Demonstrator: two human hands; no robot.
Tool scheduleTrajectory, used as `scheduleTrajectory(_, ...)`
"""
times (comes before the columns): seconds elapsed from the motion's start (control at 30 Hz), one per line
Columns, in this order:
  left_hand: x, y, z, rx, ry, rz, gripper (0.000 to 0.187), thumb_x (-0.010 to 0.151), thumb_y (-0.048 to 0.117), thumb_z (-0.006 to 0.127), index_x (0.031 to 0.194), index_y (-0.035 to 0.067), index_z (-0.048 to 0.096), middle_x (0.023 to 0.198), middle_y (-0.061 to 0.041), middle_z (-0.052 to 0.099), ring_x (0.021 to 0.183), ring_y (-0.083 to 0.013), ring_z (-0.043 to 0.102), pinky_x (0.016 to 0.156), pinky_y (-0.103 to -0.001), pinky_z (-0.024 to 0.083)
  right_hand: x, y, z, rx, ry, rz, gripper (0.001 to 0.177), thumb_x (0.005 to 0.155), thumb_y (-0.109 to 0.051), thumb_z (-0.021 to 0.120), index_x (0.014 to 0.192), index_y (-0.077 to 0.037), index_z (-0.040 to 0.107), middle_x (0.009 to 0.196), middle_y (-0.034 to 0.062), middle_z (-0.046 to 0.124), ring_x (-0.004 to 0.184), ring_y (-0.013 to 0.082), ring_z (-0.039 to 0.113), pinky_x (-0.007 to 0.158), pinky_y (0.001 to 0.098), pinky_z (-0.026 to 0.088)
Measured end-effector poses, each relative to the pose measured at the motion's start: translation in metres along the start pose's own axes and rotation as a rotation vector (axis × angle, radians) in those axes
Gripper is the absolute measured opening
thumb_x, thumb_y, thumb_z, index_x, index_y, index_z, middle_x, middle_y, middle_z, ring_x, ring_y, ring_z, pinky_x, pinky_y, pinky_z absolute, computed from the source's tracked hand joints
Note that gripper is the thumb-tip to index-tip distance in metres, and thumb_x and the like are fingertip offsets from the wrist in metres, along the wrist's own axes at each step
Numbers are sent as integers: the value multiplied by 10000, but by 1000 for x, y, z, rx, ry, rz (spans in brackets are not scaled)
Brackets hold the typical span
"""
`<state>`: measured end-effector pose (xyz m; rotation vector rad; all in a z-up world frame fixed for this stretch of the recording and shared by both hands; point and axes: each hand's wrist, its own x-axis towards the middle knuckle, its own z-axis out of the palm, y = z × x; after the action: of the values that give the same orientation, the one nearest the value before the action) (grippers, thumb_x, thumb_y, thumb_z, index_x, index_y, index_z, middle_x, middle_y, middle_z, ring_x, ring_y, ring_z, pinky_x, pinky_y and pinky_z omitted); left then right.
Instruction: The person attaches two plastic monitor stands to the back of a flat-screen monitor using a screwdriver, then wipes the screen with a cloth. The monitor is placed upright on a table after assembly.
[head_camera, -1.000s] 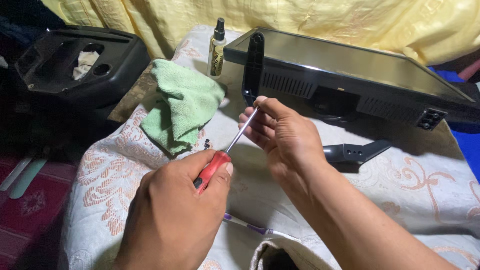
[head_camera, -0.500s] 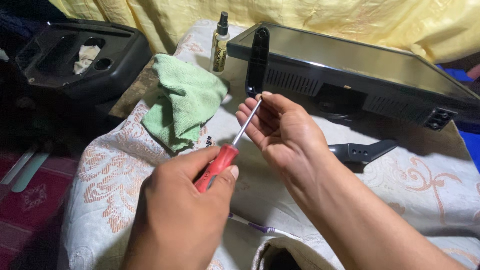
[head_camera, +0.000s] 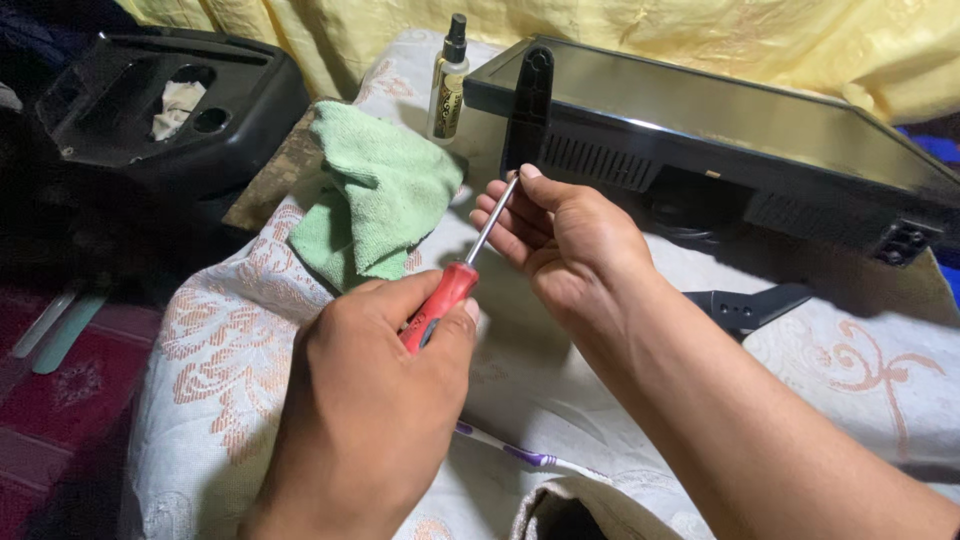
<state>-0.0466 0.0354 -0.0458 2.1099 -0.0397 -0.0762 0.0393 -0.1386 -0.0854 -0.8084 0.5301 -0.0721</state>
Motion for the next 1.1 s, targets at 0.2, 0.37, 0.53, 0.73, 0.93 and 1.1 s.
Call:
scheduleTrajectory(0.2, 7, 15, -6, 100, -55, -118, 258, 928, 292, 691, 894, 44, 750, 633, -171, 625, 544, -267, 565, 598, -370, 511, 8, -1, 1, 14, -4, 12, 185, 978, -121, 606, 1046, 50, 620, 998, 178, 704, 945, 278, 721, 890, 412, 647)
scheduleTrajectory(0.37, 12, 19, -5, 53, -29, -60, 232, 885, 292, 672, 871, 74, 752, 599, -164, 619, 494, -265, 567, 545, -396, 500, 9, -2, 3, 43, 3, 5, 182, 972, -109, 604, 1042, 59, 605, 1013, 194, 689, 970, 294, 706, 891, 438, 619)
scheduleTrajectory(0.53, 17, 26, -6, 120, -59, -153, 239, 906, 291, 671, 936, 79, 777, 611, -185, 633, 541, -251, 586, 578, -387, 499, 8, -2, 3, 51, -13, 14, 185, 969, -77, 590, 1061, 83, 602, 1044, 212, 685, 1000, 299, 706, 907, 418, 630)
scheduleTrajectory(0.73, 24, 36, -6, 132, -76, -195, 253, 901, 300, 691, 1023, 112, 807, 658, -157, 670, 570, -220, 660, 598, -376, 517, 8, 1, 1, 42, -36, 12, 182, 957, -60, 589, 1066, 86, 591, 1055, 210, 690, 988, 295, 713, 900, 374, 640)
scheduleTrajectory(0.93, 30, 48, -7, 194, -93, -238, 264, 916, 308, 687, 1028, 99, 802, 674, -163, 708, 614, -220, 696, 632, -371, 519, 11, 5, -4, 7, -44, 19, 165, 944, -60, 609, 1046, 70, 613, 1040, 192, 705, 965, 260, 715, 875, 338, 636)
scheduleTrajectory(1.1, 36, 48, -4, 209, -86, -207, 254, 904, 320, 700, 1022, 124, 811, 690, -150, 727, 628, -219, 723, 644, -370, 534, 11, 8, -9, -2, -61, 5, 128, 934, -51, 621, 1015, 50, 623, 1010, 170, 714, 922, 233, 707, 836, 314, 624)
